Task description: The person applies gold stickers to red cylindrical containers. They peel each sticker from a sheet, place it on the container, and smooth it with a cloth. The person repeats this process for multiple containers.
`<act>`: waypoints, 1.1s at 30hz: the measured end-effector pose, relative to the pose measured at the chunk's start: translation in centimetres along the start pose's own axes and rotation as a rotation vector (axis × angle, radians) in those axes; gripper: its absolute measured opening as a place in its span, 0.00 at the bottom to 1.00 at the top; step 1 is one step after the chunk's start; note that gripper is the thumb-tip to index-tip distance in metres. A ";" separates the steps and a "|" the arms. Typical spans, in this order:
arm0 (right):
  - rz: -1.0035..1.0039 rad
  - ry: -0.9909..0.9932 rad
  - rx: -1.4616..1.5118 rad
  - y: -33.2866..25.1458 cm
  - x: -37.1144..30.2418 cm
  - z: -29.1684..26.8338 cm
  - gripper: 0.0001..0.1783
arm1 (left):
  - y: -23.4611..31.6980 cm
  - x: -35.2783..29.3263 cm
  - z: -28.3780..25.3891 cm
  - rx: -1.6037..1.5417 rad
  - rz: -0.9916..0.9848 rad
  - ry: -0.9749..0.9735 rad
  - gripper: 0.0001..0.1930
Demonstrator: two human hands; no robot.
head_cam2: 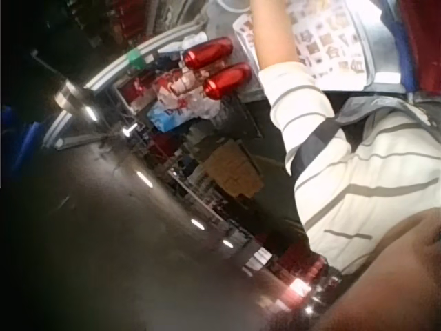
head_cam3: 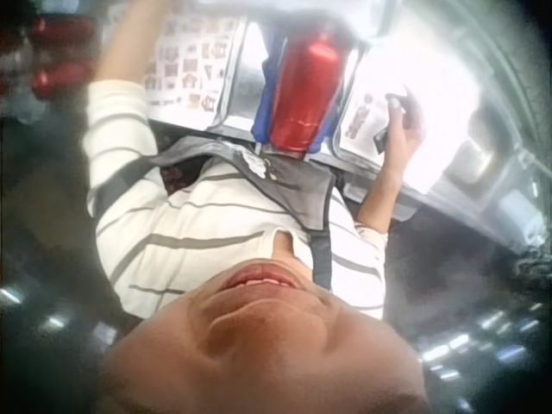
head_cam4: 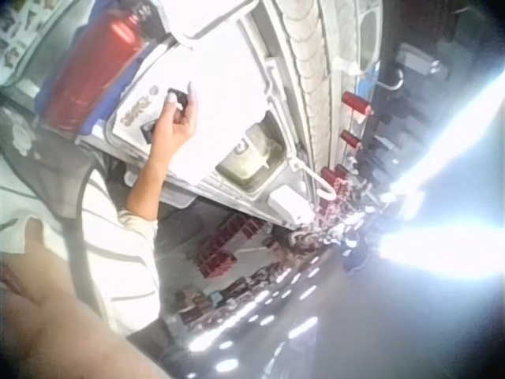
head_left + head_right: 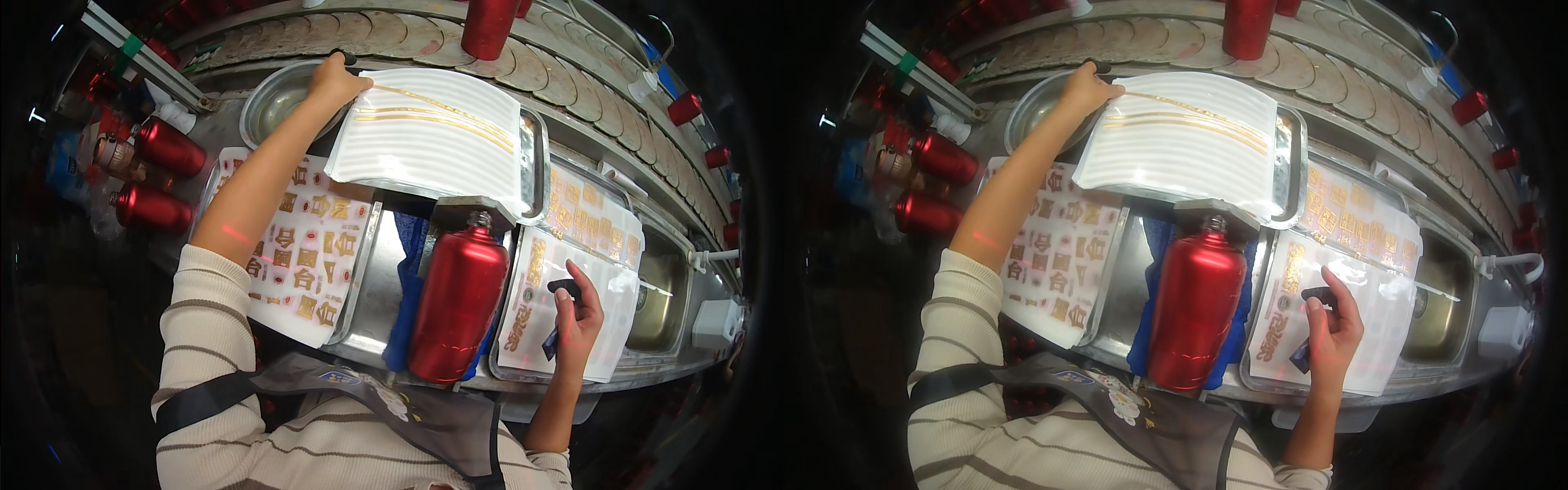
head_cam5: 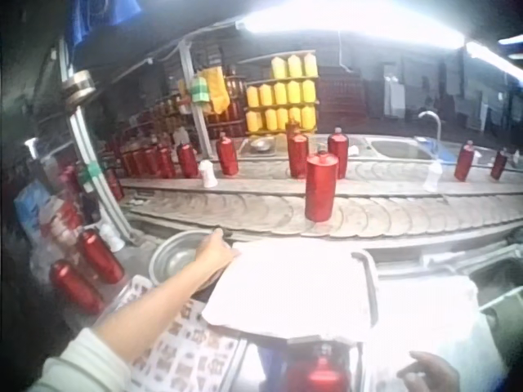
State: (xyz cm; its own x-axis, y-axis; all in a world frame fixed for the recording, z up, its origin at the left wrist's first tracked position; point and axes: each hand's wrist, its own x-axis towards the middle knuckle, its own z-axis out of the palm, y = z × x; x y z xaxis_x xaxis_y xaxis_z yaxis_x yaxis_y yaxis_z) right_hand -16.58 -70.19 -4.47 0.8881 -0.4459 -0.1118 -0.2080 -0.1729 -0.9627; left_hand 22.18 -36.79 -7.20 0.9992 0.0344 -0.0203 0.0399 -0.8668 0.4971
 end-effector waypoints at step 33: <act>-0.155 -0.453 -0.081 -11.9 -2.5 -4.2 0.10 | 14.0 -31.5 -5.9 -0.888 0.672 -0.312 0.15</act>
State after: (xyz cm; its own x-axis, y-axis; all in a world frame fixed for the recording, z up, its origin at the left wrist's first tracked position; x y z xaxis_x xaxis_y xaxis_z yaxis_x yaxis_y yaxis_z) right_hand -18.01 -70.68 8.26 0.9966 0.0145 -0.0815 -0.0741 -0.2830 -0.9563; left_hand -8.74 -47.05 5.51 0.7805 -0.5328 0.3270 -0.3891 -0.0046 0.9212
